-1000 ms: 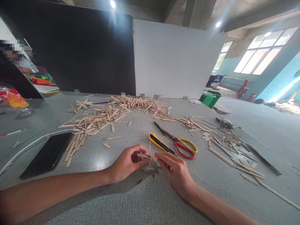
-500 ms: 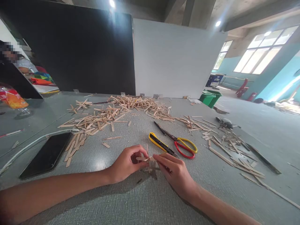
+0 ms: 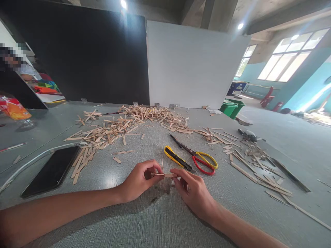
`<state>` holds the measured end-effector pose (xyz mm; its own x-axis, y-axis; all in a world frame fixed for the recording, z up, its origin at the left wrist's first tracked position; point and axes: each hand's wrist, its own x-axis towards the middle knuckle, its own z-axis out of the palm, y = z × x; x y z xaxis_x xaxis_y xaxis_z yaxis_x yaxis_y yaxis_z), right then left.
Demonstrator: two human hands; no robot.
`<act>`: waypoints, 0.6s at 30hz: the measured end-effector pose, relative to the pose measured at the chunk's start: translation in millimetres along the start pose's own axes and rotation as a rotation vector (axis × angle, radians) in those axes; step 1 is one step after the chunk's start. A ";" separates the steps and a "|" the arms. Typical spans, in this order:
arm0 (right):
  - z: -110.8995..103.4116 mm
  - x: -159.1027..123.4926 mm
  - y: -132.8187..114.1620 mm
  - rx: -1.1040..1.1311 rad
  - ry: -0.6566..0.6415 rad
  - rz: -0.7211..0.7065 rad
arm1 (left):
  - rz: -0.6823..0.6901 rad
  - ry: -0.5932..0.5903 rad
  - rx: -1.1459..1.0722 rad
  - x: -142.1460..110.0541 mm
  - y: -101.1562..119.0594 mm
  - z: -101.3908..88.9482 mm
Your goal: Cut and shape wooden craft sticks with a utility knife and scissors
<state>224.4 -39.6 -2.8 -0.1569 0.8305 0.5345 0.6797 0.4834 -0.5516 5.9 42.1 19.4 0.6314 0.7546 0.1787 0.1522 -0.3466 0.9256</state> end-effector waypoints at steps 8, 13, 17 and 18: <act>-5.3 -1.9 -1.2 0.172 0.037 0.058 | -0.077 -0.037 -0.042 -1.4 -3.5 -0.7; -7.8 -1.3 17.3 0.531 0.172 0.361 | -0.060 -0.108 -0.171 -3.3 -3.3 -1.7; -5.5 1.2 26.6 0.588 0.217 0.416 | -0.081 -0.115 -0.211 -4.1 -1.9 -1.3; -4.9 1.7 26.9 0.601 0.217 0.423 | -0.085 -0.115 -0.209 -4.1 -1.6 -1.2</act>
<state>246.0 -26.5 -13.6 0.2159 0.9354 0.2801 0.1346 0.2556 -0.9574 2.1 40.2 17.5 0.7072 0.7035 0.0694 0.0554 -0.1530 0.9867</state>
